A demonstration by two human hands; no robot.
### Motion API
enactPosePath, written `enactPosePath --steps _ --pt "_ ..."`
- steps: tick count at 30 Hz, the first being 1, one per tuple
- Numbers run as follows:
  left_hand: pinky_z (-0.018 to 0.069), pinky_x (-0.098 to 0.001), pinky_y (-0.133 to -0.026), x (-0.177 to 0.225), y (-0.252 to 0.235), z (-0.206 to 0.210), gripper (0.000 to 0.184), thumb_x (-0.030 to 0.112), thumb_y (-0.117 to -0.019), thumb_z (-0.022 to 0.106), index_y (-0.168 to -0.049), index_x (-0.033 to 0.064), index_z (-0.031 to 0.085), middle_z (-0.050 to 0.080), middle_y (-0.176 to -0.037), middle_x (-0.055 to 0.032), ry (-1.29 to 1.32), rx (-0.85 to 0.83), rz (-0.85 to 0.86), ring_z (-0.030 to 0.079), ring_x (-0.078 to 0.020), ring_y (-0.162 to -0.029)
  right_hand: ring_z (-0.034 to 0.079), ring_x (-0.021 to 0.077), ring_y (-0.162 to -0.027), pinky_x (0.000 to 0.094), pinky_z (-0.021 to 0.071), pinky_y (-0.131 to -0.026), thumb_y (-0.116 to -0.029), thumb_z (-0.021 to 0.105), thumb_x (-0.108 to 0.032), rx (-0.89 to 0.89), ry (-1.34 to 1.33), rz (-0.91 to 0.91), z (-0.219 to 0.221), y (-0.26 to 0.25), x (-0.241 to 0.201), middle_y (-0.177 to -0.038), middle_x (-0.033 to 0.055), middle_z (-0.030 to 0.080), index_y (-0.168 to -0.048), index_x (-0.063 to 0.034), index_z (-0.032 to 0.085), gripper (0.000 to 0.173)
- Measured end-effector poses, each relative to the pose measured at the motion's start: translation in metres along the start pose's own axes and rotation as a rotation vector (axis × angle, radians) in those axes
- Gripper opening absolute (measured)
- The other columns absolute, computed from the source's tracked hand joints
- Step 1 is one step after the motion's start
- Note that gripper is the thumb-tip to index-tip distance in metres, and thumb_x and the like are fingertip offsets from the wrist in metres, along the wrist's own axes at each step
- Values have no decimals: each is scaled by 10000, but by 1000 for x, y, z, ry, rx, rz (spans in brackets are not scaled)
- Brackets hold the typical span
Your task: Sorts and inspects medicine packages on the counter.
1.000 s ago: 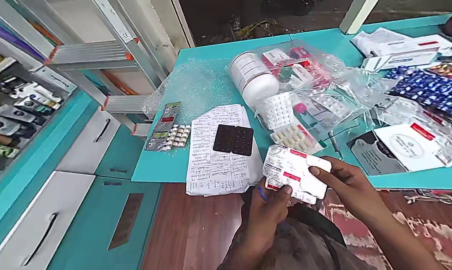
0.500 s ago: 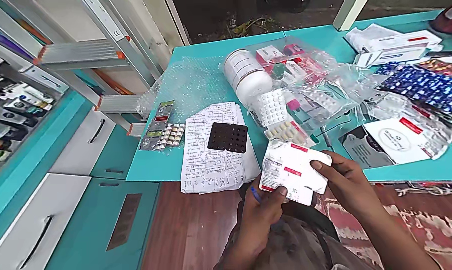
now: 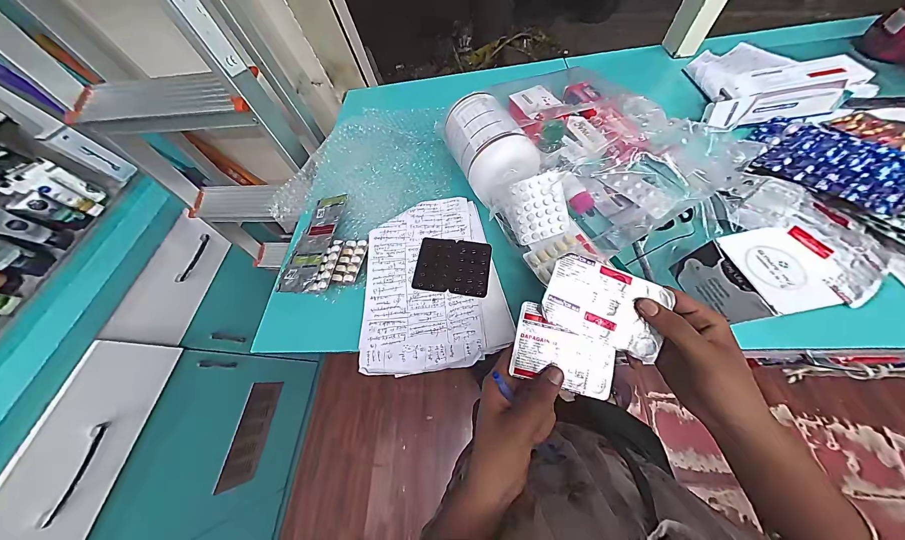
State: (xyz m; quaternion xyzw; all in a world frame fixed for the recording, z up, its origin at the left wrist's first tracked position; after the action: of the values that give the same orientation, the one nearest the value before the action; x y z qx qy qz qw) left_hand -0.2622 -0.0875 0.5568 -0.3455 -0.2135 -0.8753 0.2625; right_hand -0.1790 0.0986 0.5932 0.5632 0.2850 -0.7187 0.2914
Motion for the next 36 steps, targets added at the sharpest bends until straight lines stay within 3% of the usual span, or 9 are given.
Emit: enactPosePath --steps 6,11,19,26,30,36 --pt "341 -120 -435 1 -1 3 141 57 -969 621 -1089 129 630 542 -609 89 6 -22 17 422 46 -467 739 91 -764 249 630 -656 -1024 567 -150 15 8 -11 -3 4 -2 -917 27 768 -1047 -82 726 174" --pt "347 -119 -434 0 -2 6 130 62 -965 629 -1073 134 636 540 -594 93 16 -43 18 421 50 -455 728 73 -713 230 621 -598 -1029 582 -152 19 65 -18 -5 18 -6 -891 2 763 -1053 -92 715 147" --pt "344 -128 -431 0 -4 13 117 71 -955 633 -1046 138 662 513 -565 100 -1 -41 -13 414 42 -449 733 72 -720 234 627 -594 -1030 584 -132 45 57 -56 -13 28 -13 -910 -6 765 -1068 -80 710 142" --pt "349 -112 -430 -3 -9 23 86 130 -1011 587 -1041 174 655 512 -560 113 -17 -54 -54 417 55 -443 720 41 -698 208 616 -567 -1030 590 -150 203 118 -271 -25 42 -43 -916 -58 760 -1072 -138 702 120" --pt "346 -114 -424 -5 -13 30 96 132 -1013 573 -1013 169 661 490 -545 110 -35 -72 -73 407 52 -433 731 51 -737 212 619 -578 -1040 577 -141 195 93 -268 -32 42 -43 -940 -38 764 -1094 -121 699 135" --pt "355 -112 -434 -8 -20 49 108 121 -1016 562 -1038 174 653 502 -551 109 -59 -61 -137 417 52 -441 712 49 -656 206 599 -519 -1038 589 -153 235 76 -240 -46 45 -49 -898 -31 759 -1079 -114 695 121"
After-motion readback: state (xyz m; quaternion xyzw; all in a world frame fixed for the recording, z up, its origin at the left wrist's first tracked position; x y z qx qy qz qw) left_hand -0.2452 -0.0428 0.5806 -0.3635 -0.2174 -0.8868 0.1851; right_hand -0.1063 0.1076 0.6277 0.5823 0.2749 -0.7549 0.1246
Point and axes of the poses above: each hand's wrist, its own y-axis away from the middle knuckle, its own z-axis out of the palm, x = y × z, the point moved 7 cm from there along -y, towards the middle knuckle
